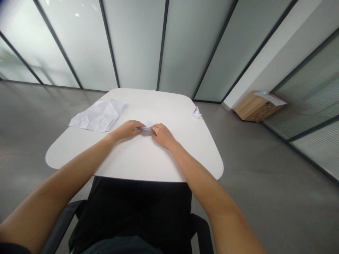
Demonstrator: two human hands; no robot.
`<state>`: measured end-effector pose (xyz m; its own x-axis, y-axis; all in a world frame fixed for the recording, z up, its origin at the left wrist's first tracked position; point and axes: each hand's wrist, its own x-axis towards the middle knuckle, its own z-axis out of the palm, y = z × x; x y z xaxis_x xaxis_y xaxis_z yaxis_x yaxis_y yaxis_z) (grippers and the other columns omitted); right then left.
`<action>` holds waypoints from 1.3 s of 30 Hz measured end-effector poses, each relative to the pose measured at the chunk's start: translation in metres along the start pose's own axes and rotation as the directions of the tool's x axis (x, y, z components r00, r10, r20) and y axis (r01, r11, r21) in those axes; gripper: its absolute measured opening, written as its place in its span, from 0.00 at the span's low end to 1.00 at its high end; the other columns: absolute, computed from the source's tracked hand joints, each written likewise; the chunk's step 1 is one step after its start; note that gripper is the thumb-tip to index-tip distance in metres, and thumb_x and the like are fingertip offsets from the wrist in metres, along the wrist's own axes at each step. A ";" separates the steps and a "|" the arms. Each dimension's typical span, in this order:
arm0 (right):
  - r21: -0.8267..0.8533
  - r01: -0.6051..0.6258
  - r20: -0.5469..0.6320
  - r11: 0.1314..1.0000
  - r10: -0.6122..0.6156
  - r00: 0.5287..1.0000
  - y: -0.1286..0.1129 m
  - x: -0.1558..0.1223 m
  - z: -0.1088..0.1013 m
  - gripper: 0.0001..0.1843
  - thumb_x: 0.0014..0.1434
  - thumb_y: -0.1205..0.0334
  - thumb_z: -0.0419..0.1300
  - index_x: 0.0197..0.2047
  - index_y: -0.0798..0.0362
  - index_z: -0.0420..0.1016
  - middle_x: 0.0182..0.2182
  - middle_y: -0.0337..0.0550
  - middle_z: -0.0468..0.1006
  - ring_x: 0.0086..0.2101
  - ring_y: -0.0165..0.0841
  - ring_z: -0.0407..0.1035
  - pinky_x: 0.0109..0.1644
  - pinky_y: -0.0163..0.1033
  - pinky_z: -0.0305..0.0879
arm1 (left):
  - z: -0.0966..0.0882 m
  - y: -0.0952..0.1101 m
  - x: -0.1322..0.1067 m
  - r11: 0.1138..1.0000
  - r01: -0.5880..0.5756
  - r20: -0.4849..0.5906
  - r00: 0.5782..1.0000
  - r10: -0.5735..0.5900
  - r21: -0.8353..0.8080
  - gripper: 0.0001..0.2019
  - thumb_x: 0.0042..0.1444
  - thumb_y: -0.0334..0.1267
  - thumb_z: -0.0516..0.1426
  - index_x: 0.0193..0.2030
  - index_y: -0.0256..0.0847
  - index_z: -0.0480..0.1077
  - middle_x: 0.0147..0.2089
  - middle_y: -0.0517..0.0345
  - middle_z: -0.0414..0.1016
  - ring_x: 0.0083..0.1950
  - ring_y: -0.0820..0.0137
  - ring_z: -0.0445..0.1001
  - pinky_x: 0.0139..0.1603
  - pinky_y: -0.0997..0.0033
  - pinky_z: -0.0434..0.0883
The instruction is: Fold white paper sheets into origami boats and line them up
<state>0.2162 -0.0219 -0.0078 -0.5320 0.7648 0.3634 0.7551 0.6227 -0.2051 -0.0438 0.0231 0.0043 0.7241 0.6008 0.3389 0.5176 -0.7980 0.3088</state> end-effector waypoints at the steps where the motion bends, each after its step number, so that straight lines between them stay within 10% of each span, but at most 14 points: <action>1: 0.000 -0.013 -0.005 1.000 0.013 1.000 0.000 0.000 0.000 0.18 0.63 0.74 0.59 0.54 0.57 0.81 0.50 0.54 0.83 0.51 0.44 0.73 0.62 0.47 0.66 | -0.001 0.000 0.000 1.000 0.014 -0.007 1.000 -0.014 0.007 0.15 0.70 0.38 0.56 0.56 0.43 0.82 0.52 0.49 0.86 0.52 0.59 0.82 0.57 0.63 0.73; 12: 0.350 -0.191 -0.221 0.917 0.279 0.934 0.000 -0.002 -0.013 0.12 0.70 0.54 0.58 0.46 0.50 0.80 0.36 0.41 0.83 0.36 0.38 0.76 0.45 0.42 0.71 | -0.007 0.007 0.000 0.956 0.141 -0.246 0.947 -0.205 -0.257 0.21 0.67 0.54 0.61 0.56 0.42 0.82 0.29 0.63 0.78 0.29 0.72 0.71 0.37 0.73 0.66; 27: 0.771 -0.177 -0.154 0.611 0.450 0.880 0.001 0.002 -0.006 0.18 0.60 0.44 0.68 0.43 0.50 0.83 0.32 0.39 0.82 0.30 0.37 0.77 0.33 0.43 0.80 | -0.010 0.005 0.004 0.909 0.173 -0.342 0.886 -0.312 -0.380 0.21 0.60 0.52 0.67 0.52 0.40 0.83 0.32 0.58 0.82 0.32 0.70 0.77 0.38 0.73 0.71; 39: 0.439 -0.255 -0.077 0.861 0.319 0.945 0.017 -0.001 -0.003 0.13 0.63 0.64 0.60 0.46 0.51 0.85 0.40 0.41 0.88 0.38 0.37 0.79 0.48 0.43 0.75 | 0.001 -0.020 -0.002 0.963 0.189 -0.040 0.979 -0.201 -0.193 0.21 0.58 0.42 0.59 0.57 0.44 0.82 0.41 0.58 0.86 0.40 0.66 0.81 0.48 0.69 0.75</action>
<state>0.2305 -0.0122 -0.0092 -0.2322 0.9083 0.3480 0.6177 0.4141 -0.6685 -0.0551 0.0378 -0.0031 0.5866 0.7500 0.3056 0.5476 -0.6453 0.5327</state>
